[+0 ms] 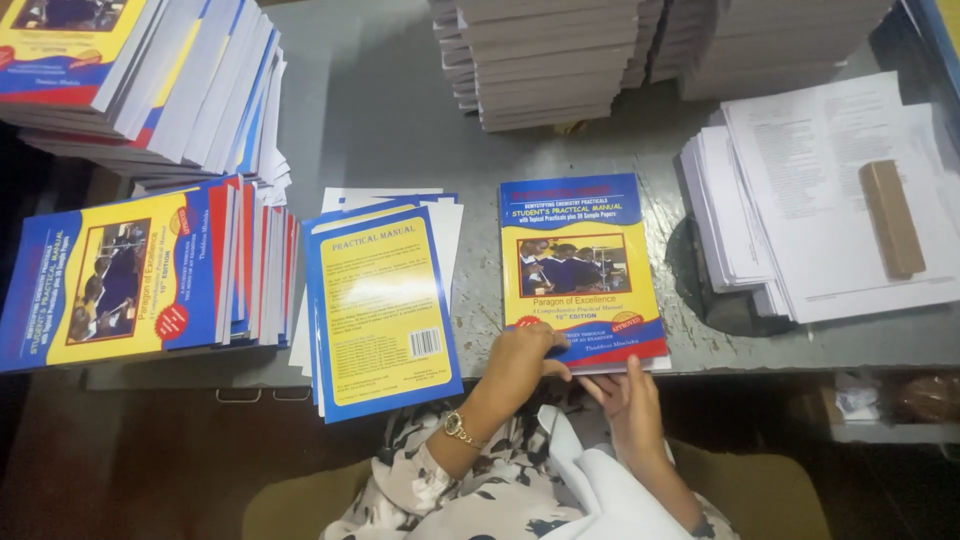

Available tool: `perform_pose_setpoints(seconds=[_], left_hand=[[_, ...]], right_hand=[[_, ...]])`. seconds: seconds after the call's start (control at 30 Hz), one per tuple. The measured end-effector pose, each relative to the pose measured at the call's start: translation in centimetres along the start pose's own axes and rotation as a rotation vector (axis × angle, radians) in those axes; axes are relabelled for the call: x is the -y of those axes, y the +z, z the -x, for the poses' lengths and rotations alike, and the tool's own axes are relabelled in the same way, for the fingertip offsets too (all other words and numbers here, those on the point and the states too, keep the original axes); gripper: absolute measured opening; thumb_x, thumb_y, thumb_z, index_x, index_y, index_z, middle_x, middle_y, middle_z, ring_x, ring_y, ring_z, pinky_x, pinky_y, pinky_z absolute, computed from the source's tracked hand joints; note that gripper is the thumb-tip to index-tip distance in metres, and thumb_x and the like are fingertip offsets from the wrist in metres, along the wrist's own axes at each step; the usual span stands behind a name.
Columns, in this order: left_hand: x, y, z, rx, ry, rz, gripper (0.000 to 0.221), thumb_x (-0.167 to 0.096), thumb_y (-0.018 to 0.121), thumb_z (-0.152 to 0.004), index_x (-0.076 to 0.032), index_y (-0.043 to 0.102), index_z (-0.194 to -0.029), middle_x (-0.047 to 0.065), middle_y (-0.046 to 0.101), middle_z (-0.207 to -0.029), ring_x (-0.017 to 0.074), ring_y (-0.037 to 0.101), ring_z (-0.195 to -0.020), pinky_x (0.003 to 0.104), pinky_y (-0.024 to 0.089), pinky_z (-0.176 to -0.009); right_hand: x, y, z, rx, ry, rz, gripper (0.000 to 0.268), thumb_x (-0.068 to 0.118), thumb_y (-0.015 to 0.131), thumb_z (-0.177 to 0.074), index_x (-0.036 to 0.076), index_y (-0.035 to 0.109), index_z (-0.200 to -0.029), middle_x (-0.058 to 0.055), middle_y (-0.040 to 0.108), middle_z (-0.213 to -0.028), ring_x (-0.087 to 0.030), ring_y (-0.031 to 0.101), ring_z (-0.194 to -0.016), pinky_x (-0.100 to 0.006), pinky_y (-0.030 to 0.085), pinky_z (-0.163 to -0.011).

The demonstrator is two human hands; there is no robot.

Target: Assembling manuals by combining printed covers with internal page stacks and stacking the finished products.

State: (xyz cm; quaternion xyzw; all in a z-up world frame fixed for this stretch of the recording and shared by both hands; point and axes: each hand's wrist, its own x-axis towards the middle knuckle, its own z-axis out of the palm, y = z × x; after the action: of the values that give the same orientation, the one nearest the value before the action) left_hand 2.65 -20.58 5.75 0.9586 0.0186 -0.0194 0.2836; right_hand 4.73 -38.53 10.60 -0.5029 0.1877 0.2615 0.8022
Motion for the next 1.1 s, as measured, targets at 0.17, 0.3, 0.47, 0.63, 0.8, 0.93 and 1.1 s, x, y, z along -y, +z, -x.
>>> perform_pose_setpoints(seconds=[0.17,0.3,0.47,0.63,0.8,0.93,1.1], left_hand=[[0.1,-1.9,2.0,-0.15,-0.062,0.403,0.019,-0.029,0.073,-0.091,-0.02,0.081,-0.106,-0.001,0.081,-0.098,0.0151,0.077,-0.085,0.028,0.058,-0.076],[-0.1,-1.4,2.9,-0.211,-0.379,0.738,0.027,-0.03,0.083,-0.081,-0.011,0.082,-0.101,0.006,0.082,-0.096,0.0145,0.078,-0.088,0.026,0.064,-0.079],[-0.3,-0.8,3.1,-0.278,-0.432,0.827,0.021,-0.025,0.083,-0.081,-0.009,0.082,-0.095,0.006,0.081,-0.096,0.0148,0.075,-0.098,0.027,0.065,-0.073],[1.7,2.2,3.0,-0.416,-0.443,0.968,0.021,-0.021,0.081,-0.085,-0.005,0.068,-0.089,0.013,0.076,-0.091,0.0234,0.076,-0.086,0.032,0.064,-0.074],[3.1,5.1,4.2,-0.522,-0.434,0.781,0.031,-0.029,0.08,-0.088,-0.003,0.066,-0.095,0.019,0.073,-0.09,0.0295,0.074,-0.09,0.041,0.062,-0.072],[2.3,3.7,5.3,-0.717,-0.48,0.67,0.041,-0.032,0.079,-0.087,0.001,0.061,-0.103,0.025,0.069,-0.098,0.0398,0.07,-0.1,0.048,0.059,-0.082],[3.0,0.8,4.8,-1.131,-0.043,0.458,0.084,-0.007,0.072,-0.082,0.005,0.02,-0.147,0.022,0.034,-0.137,0.034,0.047,-0.127,0.041,0.043,-0.106]], right_hand=[[0.2,-1.3,-0.5,-0.075,0.104,0.196,0.055,0.035,0.044,-0.101,-0.005,0.049,-0.139,-0.033,0.063,-0.129,-0.047,0.066,-0.115,-0.052,0.054,-0.101],[0.1,-3.9,-2.4,-0.026,0.147,0.276,0.04,0.026,0.052,-0.103,-0.011,0.055,-0.118,-0.041,0.07,-0.115,-0.051,0.072,-0.098,-0.054,0.061,-0.083],[2.5,-3.8,-1.6,0.076,0.285,0.836,0.049,0.034,0.056,-0.1,-0.01,0.076,-0.109,-0.028,0.08,-0.087,-0.036,0.076,-0.07,-0.04,0.062,-0.063],[7.5,1.8,-0.5,-0.002,-0.26,0.802,0.029,0.019,0.058,-0.103,-0.003,0.075,-0.11,-0.024,0.077,-0.093,-0.035,0.075,-0.087,-0.047,0.059,-0.079],[3.9,6.0,-18.4,0.404,-0.41,-0.226,0.052,0.01,0.055,-0.103,0.003,0.041,-0.152,-0.034,0.052,-0.145,-0.045,0.054,-0.136,-0.054,0.043,-0.116],[-0.6,11.3,-25.8,0.121,-0.489,0.364,0.047,0.013,0.059,-0.099,0.01,0.055,-0.146,-0.015,0.068,-0.125,-0.026,0.064,-0.113,-0.037,0.051,-0.1],[-3.7,13.1,-27.3,0.201,-0.897,0.811,0.039,0.009,0.058,-0.097,0.003,0.063,-0.135,-0.02,0.066,-0.132,-0.034,0.057,-0.131,-0.046,0.038,-0.117]])
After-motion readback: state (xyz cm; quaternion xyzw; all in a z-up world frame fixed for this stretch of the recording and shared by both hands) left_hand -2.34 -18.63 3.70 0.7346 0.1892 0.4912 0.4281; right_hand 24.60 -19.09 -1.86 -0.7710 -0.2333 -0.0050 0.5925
